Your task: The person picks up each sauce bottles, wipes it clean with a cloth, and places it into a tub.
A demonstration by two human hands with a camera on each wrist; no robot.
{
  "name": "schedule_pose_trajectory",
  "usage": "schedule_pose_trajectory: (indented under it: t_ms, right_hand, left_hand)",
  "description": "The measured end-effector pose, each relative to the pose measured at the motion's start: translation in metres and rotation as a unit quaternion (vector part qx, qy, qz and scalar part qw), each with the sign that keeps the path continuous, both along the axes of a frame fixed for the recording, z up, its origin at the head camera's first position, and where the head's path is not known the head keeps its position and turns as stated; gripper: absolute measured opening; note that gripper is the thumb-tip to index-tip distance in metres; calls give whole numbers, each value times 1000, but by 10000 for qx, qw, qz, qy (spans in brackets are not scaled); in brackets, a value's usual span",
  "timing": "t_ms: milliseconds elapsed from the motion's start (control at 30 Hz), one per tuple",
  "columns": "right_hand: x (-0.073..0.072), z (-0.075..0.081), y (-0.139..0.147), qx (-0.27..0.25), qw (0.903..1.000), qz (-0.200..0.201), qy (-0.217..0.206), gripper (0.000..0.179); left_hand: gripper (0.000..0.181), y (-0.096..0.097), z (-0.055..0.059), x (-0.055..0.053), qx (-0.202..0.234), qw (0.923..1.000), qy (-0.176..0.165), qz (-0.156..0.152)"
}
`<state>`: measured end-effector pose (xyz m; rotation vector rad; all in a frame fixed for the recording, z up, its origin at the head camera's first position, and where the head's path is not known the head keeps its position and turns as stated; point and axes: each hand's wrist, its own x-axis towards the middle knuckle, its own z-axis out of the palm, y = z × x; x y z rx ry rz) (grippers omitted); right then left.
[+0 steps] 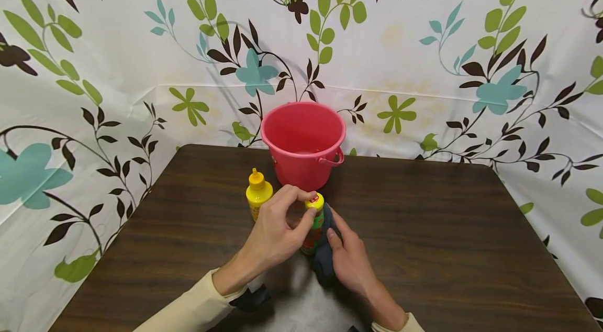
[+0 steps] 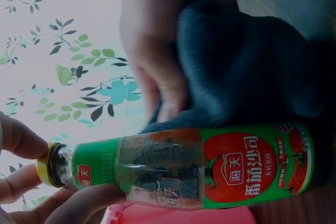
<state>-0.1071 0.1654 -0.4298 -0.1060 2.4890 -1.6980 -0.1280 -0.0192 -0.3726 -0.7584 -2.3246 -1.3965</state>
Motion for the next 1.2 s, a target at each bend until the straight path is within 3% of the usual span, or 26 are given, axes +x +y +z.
schedule_pose_trajectory:
  t_ms: [533,900,1067,1200]
  right_hand:
    - [2,57,-3,-1117,9916,-648,72,52]
    - [8,87,0,-1177,9850,-898,888,52]
    - [12,93,1,-1162,9786,-1136,1264,51]
    - [14,93,3,-1027,9789,-1181,1312,50]
  left_hand:
    - [18,-2,1,2,-101,9996,259,81]
    - [17,0,0,2,-190,9983,546,84]
    - [16,-1,1,2,-245,9980,577,84]
    - [18,-1,1,2,-263,9977,607,150]
